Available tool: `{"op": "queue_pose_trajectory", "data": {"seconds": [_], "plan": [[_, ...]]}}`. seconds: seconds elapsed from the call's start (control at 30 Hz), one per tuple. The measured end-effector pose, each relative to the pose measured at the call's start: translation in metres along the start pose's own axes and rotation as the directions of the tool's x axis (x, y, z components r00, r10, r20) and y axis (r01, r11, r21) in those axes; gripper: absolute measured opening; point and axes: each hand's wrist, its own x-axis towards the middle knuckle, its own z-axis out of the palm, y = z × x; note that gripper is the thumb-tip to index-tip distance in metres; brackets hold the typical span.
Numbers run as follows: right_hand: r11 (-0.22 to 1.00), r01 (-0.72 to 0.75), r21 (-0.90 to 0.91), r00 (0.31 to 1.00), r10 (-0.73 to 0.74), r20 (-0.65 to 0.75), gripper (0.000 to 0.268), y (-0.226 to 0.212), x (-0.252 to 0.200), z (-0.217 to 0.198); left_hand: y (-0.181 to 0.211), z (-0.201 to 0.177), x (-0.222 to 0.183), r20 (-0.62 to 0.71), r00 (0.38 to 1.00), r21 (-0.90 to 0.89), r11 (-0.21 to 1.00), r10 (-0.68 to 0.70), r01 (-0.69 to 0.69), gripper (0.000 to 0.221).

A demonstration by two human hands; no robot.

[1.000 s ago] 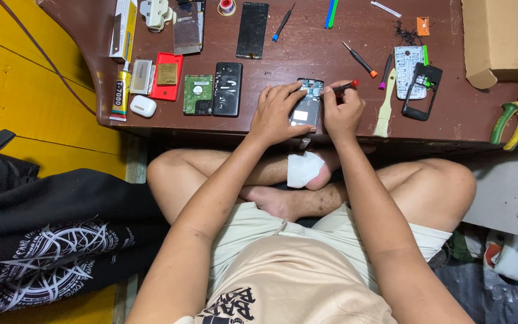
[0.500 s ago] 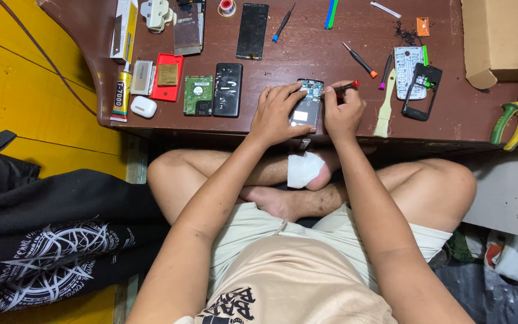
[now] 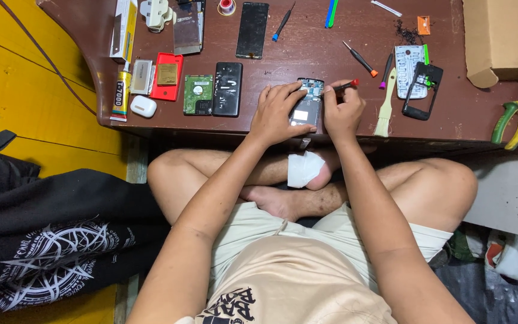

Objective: Cleaning dust and debris from the internal components of a disassembled smartphone using a brush and a precision tool.

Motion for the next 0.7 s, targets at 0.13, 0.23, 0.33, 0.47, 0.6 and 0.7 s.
{"op": "queue_pose_trajectory", "data": {"seconds": [0.13, 0.23, 0.33, 0.47, 0.6, 0.7], "plan": [[1.000, -0.006, 0.008, 1.000, 0.006, 0.000, 0.006, 0.0000, 0.0001, -0.0009, -0.0003, 0.0006, 0.0002, 0.005, 1.000, 0.002, 1.000, -0.003, 0.003, 0.085], [1.000, 0.016, 0.017, 1.000, -0.017, 0.023, 0.006, 0.0025, 0.0003, 0.0003, -0.0018, 0.0020, 0.0004, 0.005, 1.000, -0.003, 1.000, -0.008, 0.008, 0.085], [1.000, 0.004, 0.017, 1.000, -0.004, -0.004, 0.006, 0.0006, 0.0004, 0.0005, -0.0003, 0.0005, 0.0001, 0.001, 1.000, -0.008, 1.000, -0.008, 0.008, 0.084], [1.000, 0.004, 0.025, 1.000, -0.004, 0.012, 0.005, 0.0011, -0.0004, 0.0004, 0.0007, -0.0004, 0.0003, 0.012, 1.000, -0.002, 1.000, -0.011, 0.011, 0.084], [1.000, -0.008, 0.025, 1.000, 0.008, -0.001, 0.006, 0.0004, 0.0005, 0.0000, 0.0002, -0.0001, 0.0004, 0.008, 1.000, -0.003, 1.000, -0.007, 0.008, 0.084], [1.000, 0.001, 0.017, 1.000, -0.002, 0.022, 0.006, 0.0033, -0.0005, 0.0011, -0.0008, 0.0011, -0.0001, 0.009, 1.000, -0.002, 1.000, -0.008, 0.008, 0.084]]}}
